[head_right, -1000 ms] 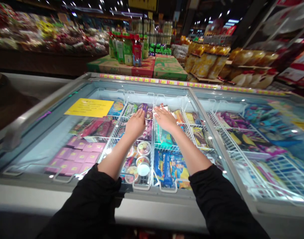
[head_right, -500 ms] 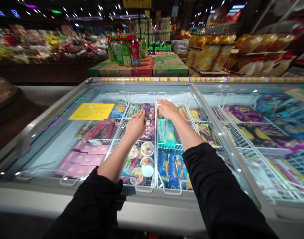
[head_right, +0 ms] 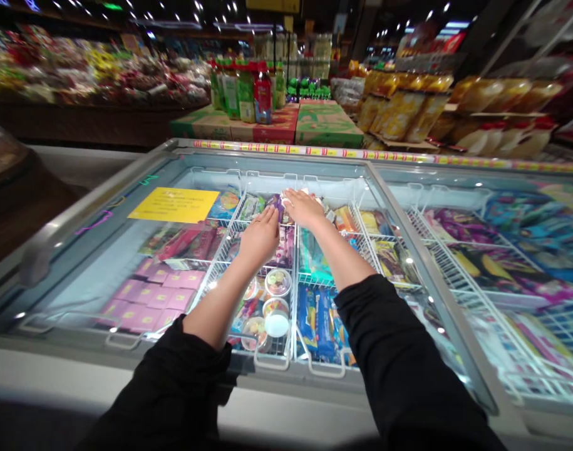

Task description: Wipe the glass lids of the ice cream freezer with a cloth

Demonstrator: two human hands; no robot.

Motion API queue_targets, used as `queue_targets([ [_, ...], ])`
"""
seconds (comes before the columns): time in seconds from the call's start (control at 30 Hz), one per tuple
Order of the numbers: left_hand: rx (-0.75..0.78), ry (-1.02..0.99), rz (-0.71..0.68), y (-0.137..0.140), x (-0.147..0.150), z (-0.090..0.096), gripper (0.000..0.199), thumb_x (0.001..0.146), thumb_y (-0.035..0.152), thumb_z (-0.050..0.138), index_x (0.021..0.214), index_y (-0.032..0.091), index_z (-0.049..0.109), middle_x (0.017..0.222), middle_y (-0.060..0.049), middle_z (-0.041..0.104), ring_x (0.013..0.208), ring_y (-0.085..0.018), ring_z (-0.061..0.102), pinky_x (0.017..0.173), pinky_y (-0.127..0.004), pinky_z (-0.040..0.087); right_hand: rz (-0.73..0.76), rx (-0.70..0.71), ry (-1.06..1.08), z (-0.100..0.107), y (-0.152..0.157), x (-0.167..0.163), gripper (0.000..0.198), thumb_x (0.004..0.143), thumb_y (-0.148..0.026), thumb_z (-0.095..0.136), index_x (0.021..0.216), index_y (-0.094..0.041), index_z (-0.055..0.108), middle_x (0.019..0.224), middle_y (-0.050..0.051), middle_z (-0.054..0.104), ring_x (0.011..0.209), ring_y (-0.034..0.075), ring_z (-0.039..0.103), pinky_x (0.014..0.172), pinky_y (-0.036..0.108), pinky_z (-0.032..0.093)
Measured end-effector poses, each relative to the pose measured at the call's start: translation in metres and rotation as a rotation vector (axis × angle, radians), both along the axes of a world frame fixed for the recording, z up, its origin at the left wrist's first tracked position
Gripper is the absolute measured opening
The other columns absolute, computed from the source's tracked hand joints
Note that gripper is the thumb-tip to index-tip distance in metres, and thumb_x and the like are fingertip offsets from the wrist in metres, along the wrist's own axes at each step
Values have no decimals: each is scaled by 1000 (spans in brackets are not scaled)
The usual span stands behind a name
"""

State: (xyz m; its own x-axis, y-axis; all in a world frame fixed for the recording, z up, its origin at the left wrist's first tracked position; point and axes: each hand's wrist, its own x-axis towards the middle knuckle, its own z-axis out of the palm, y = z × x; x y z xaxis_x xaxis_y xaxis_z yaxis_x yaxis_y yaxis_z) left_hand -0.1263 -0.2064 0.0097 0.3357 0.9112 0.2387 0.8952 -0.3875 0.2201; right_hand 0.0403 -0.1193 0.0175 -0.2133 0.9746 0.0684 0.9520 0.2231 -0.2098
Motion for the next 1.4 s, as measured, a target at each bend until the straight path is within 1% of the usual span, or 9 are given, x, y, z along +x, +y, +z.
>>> queue_targets([
  [0.17,0,20,9,0,0,-2,55,108,14,40,162,2,46,170,-18,44,160,-25,42,133,-38,33,-72,-7,-28,-5,29,44,64,112,-47,27,168,-20,41,177,7,35,164,30,31,135,50,26],
  [0.33,-11,4,2,-2,1,1,57,105,11,42,162,1,46,169,-19,43,160,-26,41,132,-40,34,-94,49,-23,-18,3,82,69,112,-54,21,169,-21,40,177,6,37,163,29,33,136,49,25],
  [0.47,-15,-11,6,-4,2,4,57,105,10,41,161,2,47,169,-18,44,160,-26,41,132,-40,34,-63,36,-19,-18,-27,66,65,111,-51,25,169,-25,41,177,2,36,164,29,32,135,50,26],
  [0.57,-17,8,3,-4,2,4,57,106,11,41,162,-1,45,169,-19,43,160,-27,41,133,-40,32,-15,42,2,-14,-31,39,62,111,-49,28,168,-29,43,176,0,37,164,30,33,134,54,27],
  [0.77,-24,32,2,-2,1,3,56,109,13,39,163,0,44,171,-18,41,161,-25,39,134,-38,31,-1,6,13,-5,24,12,63,111,-44,28,169,-22,41,177,3,34,164,31,32,135,52,24],
  [0.87,-33,35,11,-1,0,2,56,109,14,38,163,2,44,172,-17,40,161,-23,38,135,-37,31,-45,-54,-4,-3,53,21,65,111,-43,29,170,-18,38,179,5,30,165,32,28,135,51,24],
  [0.97,-38,43,19,0,-1,2,56,109,13,38,163,3,45,172,-15,41,161,-23,39,134,-37,31,-84,-53,-1,-6,61,38,66,111,-46,27,171,-18,35,180,6,28,165,32,27,136,51,22],
  [1.17,-6,13,6,1,0,-1,56,108,14,38,163,4,46,171,-15,43,161,-24,40,134,-40,32,-151,-13,-19,-10,32,60,68,111,-48,24,172,-18,33,180,6,29,166,31,27,136,50,21],
  [1.4,-26,-16,-1,-3,1,6,56,105,10,40,160,2,49,168,-19,45,160,-26,42,132,-39,34,-96,15,-36,-12,-20,51,67,111,-48,23,171,-21,36,179,4,31,165,29,29,136,50,23],
])
